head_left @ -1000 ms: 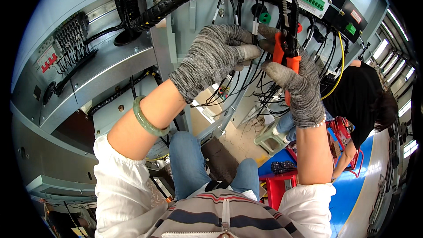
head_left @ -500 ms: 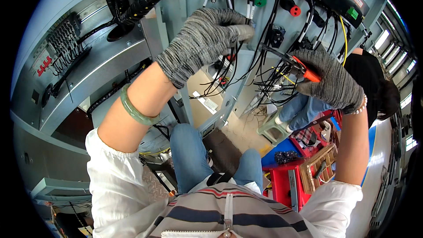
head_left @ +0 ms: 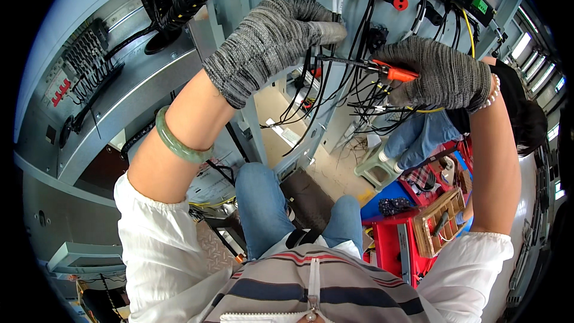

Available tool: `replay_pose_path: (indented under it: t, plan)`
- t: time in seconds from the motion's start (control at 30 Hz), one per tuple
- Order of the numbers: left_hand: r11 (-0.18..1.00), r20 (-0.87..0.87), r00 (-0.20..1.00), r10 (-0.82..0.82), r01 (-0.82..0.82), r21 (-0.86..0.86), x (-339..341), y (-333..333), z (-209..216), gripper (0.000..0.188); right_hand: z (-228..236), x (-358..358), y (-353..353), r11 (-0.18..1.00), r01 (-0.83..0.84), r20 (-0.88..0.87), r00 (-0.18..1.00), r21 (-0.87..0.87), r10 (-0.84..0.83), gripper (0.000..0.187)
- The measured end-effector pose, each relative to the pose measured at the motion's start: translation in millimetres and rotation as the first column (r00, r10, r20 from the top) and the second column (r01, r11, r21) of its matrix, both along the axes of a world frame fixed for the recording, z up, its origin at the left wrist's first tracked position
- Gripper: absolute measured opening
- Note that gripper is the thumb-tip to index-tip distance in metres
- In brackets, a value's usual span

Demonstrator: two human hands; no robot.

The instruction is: The person works inside an open electrical cabinet, using pliers to strip and cut wires and connecting them to terminal blocks. The person also reaches into a compartmentalized parts box to select small components.

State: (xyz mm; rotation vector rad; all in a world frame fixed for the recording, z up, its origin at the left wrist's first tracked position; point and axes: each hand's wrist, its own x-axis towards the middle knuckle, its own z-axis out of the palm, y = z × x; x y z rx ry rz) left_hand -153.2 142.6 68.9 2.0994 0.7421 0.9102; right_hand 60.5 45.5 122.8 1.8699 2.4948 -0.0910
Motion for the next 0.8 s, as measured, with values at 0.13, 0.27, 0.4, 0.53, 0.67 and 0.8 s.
replay_pose_path:
  t: [0.13,0.27,0.4,0.53,0.67,0.8]
  plan:
    - [0.998,0.001,0.999,-0.049,0.049,-0.029,-1,3,0,0.040,4,-5,12,0.990,0.045,-0.093,0.994,-0.134,-0.058,0.064]
    - [0.997,-0.034,0.999,0.001,0.002,0.078,-2,7,-3,0.037,5,-8,18,0.990,0.048,-0.094,0.994,-0.134,-0.061,0.064]
    - [0.996,-0.018,0.999,-0.043,0.044,0.072,-1,7,-2,0.037,3,1,22,0.979,0.031,-0.191,0.979,-0.203,-0.071,0.060]
    - [0.996,0.010,0.999,-0.052,0.051,0.077,1,11,-6,0.038,4,2,24,0.979,-0.018,-0.236,0.971,-0.202,-0.030,0.049]
    - [0.996,0.034,0.997,-0.069,0.067,0.054,-2,8,-6,0.039,3,2,26,0.988,-0.076,-0.142,0.988,-0.132,0.057,0.051]
    - [0.997,0.004,0.998,-0.064,0.064,-0.030,-3,3,0,0.043,2,0,24,0.991,-0.044,-0.154,0.988,-0.123,0.025,0.055]
